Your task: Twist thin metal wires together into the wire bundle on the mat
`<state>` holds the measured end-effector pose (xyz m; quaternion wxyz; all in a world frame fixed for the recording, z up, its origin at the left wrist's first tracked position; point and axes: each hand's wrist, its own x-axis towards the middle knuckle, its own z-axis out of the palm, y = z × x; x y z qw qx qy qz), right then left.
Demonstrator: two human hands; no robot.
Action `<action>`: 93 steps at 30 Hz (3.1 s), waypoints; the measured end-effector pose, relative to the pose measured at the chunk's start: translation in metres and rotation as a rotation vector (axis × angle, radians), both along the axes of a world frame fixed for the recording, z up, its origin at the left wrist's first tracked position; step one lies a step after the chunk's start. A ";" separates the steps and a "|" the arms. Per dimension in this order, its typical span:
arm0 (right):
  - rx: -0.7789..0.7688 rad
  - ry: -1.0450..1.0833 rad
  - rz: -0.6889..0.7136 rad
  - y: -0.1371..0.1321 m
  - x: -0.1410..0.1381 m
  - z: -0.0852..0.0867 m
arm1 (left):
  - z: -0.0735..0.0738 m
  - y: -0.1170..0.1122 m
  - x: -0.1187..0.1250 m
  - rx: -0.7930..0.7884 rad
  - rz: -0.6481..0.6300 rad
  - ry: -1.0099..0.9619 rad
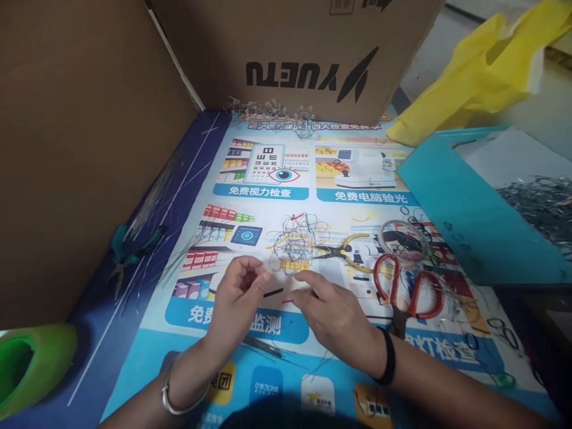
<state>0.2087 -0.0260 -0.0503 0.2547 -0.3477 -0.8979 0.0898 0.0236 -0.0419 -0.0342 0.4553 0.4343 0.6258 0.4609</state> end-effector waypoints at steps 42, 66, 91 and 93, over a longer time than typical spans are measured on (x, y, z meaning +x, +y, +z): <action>-0.853 1.151 -0.012 0.029 0.027 0.012 | 0.030 0.029 0.028 0.534 -0.165 0.404; -0.652 1.010 -0.111 0.035 0.030 0.009 | 0.017 0.025 0.031 0.741 -0.300 0.418; -1.139 1.378 -0.163 0.032 0.025 0.026 | 0.014 0.018 0.025 0.869 -0.298 0.531; -1.162 1.376 -0.182 0.030 0.023 0.025 | 0.015 0.019 0.026 0.837 -0.298 0.512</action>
